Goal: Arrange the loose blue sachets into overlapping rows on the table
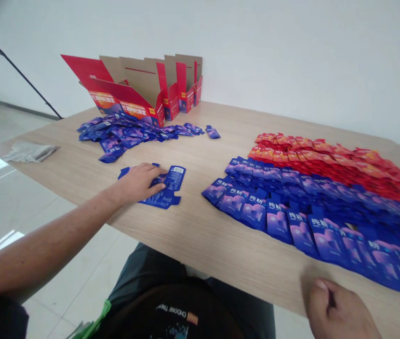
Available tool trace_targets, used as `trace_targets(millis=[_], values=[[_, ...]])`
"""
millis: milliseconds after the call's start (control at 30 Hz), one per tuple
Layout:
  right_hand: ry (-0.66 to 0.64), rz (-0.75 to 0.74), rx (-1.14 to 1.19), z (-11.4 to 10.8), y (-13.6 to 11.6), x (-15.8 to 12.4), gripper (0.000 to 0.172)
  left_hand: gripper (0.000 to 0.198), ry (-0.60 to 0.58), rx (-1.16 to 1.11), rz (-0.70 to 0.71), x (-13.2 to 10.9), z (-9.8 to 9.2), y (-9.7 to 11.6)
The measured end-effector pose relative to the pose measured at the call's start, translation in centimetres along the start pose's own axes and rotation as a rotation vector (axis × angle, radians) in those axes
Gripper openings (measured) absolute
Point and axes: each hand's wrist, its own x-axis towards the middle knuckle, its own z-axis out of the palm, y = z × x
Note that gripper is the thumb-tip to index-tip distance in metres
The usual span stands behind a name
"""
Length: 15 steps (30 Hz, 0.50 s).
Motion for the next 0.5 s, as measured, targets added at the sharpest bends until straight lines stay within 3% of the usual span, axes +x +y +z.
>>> trace_targets(millis=[100,233,433,500], values=[[0.007,0.032,-0.07,-0.6,-1.3,0.2,0.03,0.061,-0.057,0.104,-0.188,2.0,-0.5,2.5],[0.028,0.013,-0.079,-0.6,-1.9,0.4,0.035,0.066,-0.099,0.107,-0.298,4.1,-0.2,4.9],[0.035,0.019,-0.097,-0.5,-1.7,0.3,0.039,0.091,-0.075,-0.063,-0.363,6.6,0.9,4.7],[0.012,0.022,-0.112,-0.5,-1.7,0.3,0.04,0.088,-0.05,-0.115,-0.375,7.2,1.0,4.4]])
